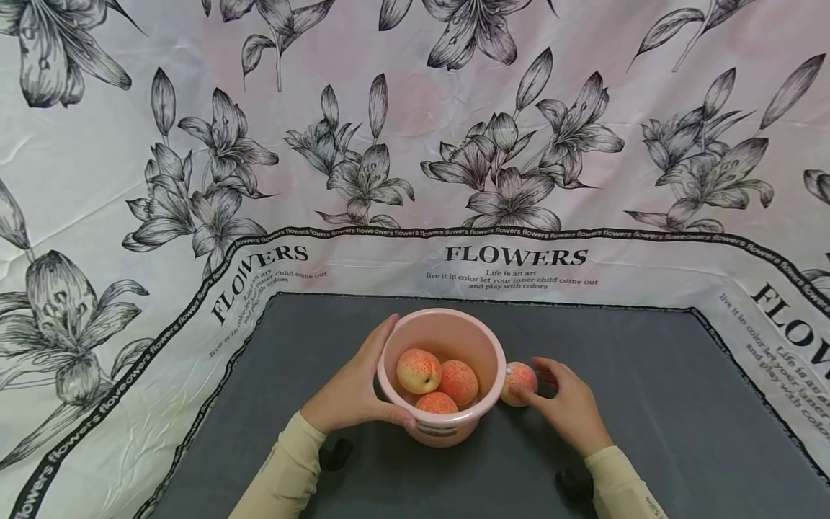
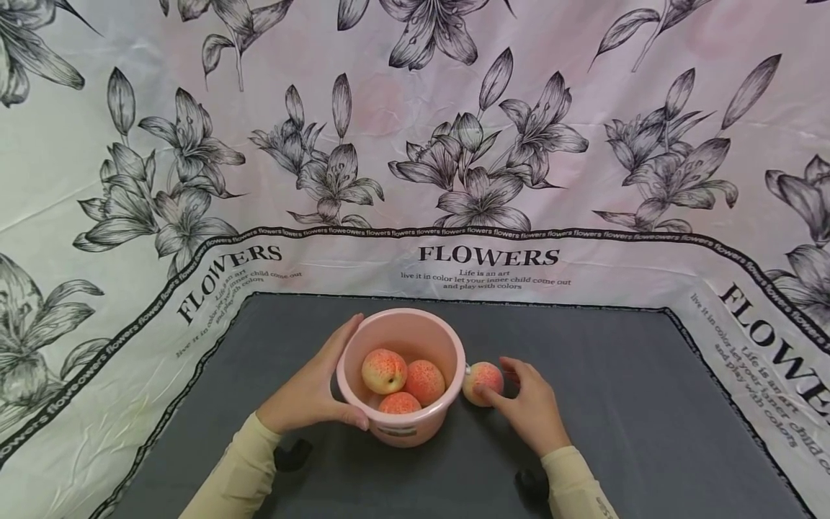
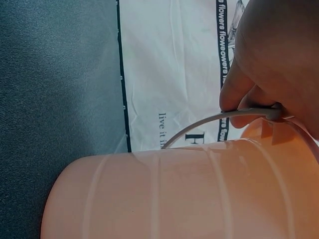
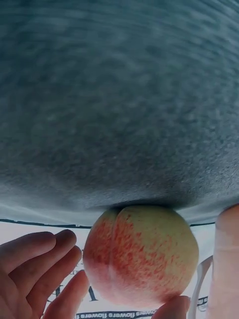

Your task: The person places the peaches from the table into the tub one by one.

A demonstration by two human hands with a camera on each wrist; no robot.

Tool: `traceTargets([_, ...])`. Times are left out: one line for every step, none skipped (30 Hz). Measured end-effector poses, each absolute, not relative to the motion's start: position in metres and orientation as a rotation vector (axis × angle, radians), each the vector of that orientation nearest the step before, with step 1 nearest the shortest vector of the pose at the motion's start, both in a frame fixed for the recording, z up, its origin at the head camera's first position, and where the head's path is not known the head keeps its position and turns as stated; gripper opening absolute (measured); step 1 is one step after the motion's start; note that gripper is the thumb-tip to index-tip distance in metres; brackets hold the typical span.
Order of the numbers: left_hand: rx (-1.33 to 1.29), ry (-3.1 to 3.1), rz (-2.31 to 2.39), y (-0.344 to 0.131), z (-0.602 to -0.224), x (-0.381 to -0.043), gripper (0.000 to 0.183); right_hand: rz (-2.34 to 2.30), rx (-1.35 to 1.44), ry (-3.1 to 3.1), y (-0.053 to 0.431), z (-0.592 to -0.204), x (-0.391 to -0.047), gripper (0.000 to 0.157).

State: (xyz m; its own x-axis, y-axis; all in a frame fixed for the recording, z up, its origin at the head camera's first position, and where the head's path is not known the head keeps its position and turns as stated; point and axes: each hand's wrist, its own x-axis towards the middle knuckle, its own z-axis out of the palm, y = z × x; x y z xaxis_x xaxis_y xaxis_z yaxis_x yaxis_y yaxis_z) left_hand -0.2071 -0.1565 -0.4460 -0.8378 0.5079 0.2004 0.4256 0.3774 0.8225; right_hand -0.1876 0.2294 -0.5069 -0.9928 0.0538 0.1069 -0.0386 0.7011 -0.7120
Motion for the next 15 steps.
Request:
traceTargets([0.864, 2.532, 1.476, -0.1561, -0.4457, -0.2073, 0.15, 1.175, -0.015, -2.783, 0.2286, -0.5067, -0.188, 0.089])
traceTargets([0.866, 2.531, 1.476, -0.1557, -0.4455, -0.2076, 0.15, 1.179, -0.014, -2.78, 0.2278, -0.5066, -0.1883, 0.089])
traceTargets([0.869, 2.527, 1.478, -0.1555, -0.4455, -0.2078, 0.15, 1.181, -0.012, -2.777, 0.2273, -0.5067, -0.1885, 0.089])
traceTargets([0.874, 2.526, 1.479, -0.1554, -0.4455, -0.2081, 0.15, 1.183, -0.008, -2.772, 0.2269, -0.5071, -0.1889, 0.088])
traceTargets([0.877, 2.523, 1.48, -0.1554, -0.4455, -0.2082, 0.15, 1.185, -0.006, -2.771, 0.2263, -0.5073, -0.189, 0.088])
traceTargets([0.877, 2.521, 1.48, -0.1555, -0.4456, -0.2083, 0.15, 1.184, -0.006, -2.772, 0.2259, -0.5076, -0.1891, 0.088])
traceTargets([0.877, 2.522, 1.479, -0.1555, -0.4457, -0.2084, 0.15, 1.183, -0.004, -2.773, 0.2254, -0.508, -0.1893, 0.087])
traceTargets([0.877, 2.521, 1.478, -0.1556, -0.4457, -0.2085, 0.15, 1.18, -0.003, -2.774, 0.2249, -0.5084, -0.1895, 0.087])
traceTargets([0.875, 2.521, 1.478, -0.1558, -0.446, -0.2085, 0.15, 1.177, -0.003, -2.775, 0.2244, -0.5088, -0.1898, 0.087])
traceTargets([0.872, 2.521, 1.478, -0.1559, -0.446, -0.2085, 0.15, 1.173, -0.002, -2.775, 0.2239, -0.5092, -0.1901, 0.087])
traceTargets([0.87, 2.52, 1.479, -0.1561, -0.446, -0.2084, 0.149, 1.168, -0.001, -2.777, 0.2232, -0.5096, -0.1902, 0.087])
traceTargets([0.868, 2.519, 1.479, -0.1562, -0.4459, -0.2084, 0.149, 1.161, 0.0, -2.78, 0.2226, -0.51, -0.1904, 0.087])
traceTargets([0.868, 2.519, 1.479, -0.1562, -0.4459, -0.2083, 0.149, 1.155, 0.0, -2.783, 0.222, -0.5105, -0.1905, 0.087])
traceTargets([0.867, 2.52, 1.478, -0.1564, -0.4458, -0.2081, 0.149, 1.148, 0.003, -2.785, 0.2213, -0.511, -0.1905, 0.087])
traceTargets([0.867, 2.52, 1.477, -0.1566, -0.4458, -0.2079, 0.149, 1.142, 0.007, -2.787, 0.2207, -0.5115, -0.1906, 0.087])
